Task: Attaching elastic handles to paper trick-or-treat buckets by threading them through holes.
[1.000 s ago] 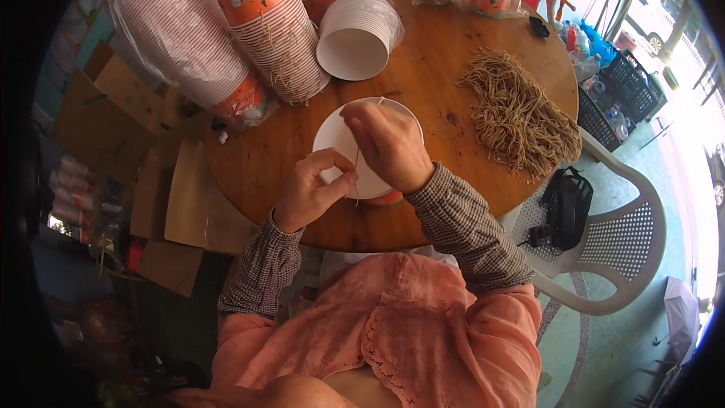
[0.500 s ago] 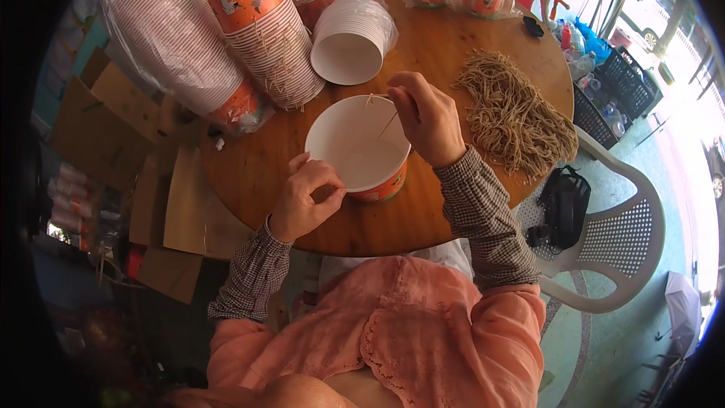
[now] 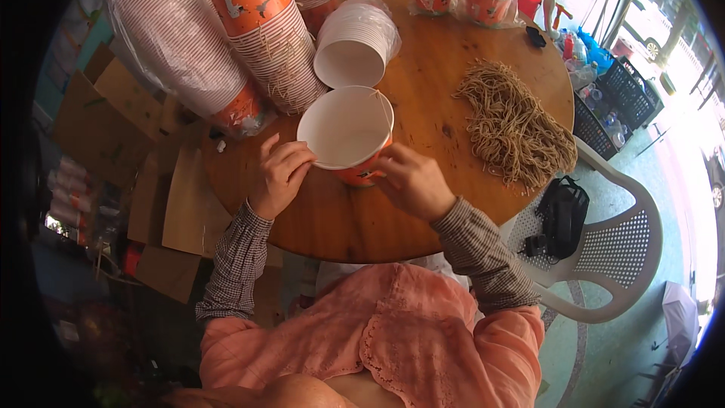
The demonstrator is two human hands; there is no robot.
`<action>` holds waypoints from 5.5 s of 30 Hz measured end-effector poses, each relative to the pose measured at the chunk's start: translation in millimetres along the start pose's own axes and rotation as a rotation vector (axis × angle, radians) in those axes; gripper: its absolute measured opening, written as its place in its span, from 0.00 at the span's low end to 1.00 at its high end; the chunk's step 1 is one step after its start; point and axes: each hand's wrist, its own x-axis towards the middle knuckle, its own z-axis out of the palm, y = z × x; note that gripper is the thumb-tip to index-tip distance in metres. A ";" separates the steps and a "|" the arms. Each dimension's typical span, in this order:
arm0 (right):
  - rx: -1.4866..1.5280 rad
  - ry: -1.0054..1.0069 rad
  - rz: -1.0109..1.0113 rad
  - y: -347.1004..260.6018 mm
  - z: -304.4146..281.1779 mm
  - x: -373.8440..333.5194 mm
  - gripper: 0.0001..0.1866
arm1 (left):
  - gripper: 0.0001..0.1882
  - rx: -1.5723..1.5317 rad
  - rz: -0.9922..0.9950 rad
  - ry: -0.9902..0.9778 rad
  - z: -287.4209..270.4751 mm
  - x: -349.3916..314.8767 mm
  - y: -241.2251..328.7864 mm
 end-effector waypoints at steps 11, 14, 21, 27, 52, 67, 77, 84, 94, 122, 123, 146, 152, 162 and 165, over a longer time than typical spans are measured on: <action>-0.233 0.036 0.058 -0.3 37.4 -33.0 0.20 | 0.08 0.010 0.065 0.089 4.8 30.9 40.5; -0.182 0.033 0.154 2.5 33.6 -30.4 0.22 | 0.10 0.041 0.074 0.074 15.8 36.8 50.2; -0.046 0.183 0.484 47.4 23.8 -18.2 0.28 | 0.05 0.030 0.127 -0.036 12.9 44.7 53.3; 0.194 0.369 0.441 38.8 18.1 -7.8 0.17 | 0.05 0.033 0.104 -0.037 8.2 40.0 54.2; 0.608 0.364 0.664 71.0 32.9 7.5 0.13 | 0.07 -0.015 0.124 -0.098 13.8 48.4 48.8; 0.794 0.431 0.868 96.9 26.2 -1.1 0.16 | 0.08 0.111 0.118 -0.193 9.2 54.1 53.5; 0.828 0.528 0.846 100.4 16.2 -7.8 0.16 | 0.06 -0.504 -0.371 0.241 -79.6 175.0 -60.6; 0.838 0.455 0.831 96.3 24.8 -9.0 0.16 | 0.10 -1.179 -0.637 0.631 -119.9 211.4 -192.0; 0.677 0.362 0.799 91.4 27.5 -9.3 0.16 | 0.16 -0.664 -0.902 0.519 -93.3 184.6 -203.3; 0.443 0.205 0.757 79.7 26.0 -4.2 0.15 | 0.27 0.310 -0.101 0.422 -109.9 237.1 -202.1; 0.465 0.210 0.774 79.1 27.0 -2.9 0.15 | 0.26 0.316 -0.039 0.446 -113.7 233.4 -201.5; -0.786 0.287 0.684 178.2 -34.7 -39.9 0.07 | 0.09 -0.677 -0.506 0.263 182.7 44.7 -44.6; -0.794 0.174 0.753 183.2 -28.1 -36.0 0.08 | 0.09 -0.708 -0.523 0.191 188.1 40.6 -43.5; -0.691 0.510 0.508 168.7 -28.1 -18.1 0.04 | 0.08 -0.656 -0.430 0.170 180.8 43.0 -24.7; -0.427 0.469 0.225 132.8 7.5 8.3 0.02 | 0.15 -0.823 -0.502 0.124 179.7 45.7 -19.8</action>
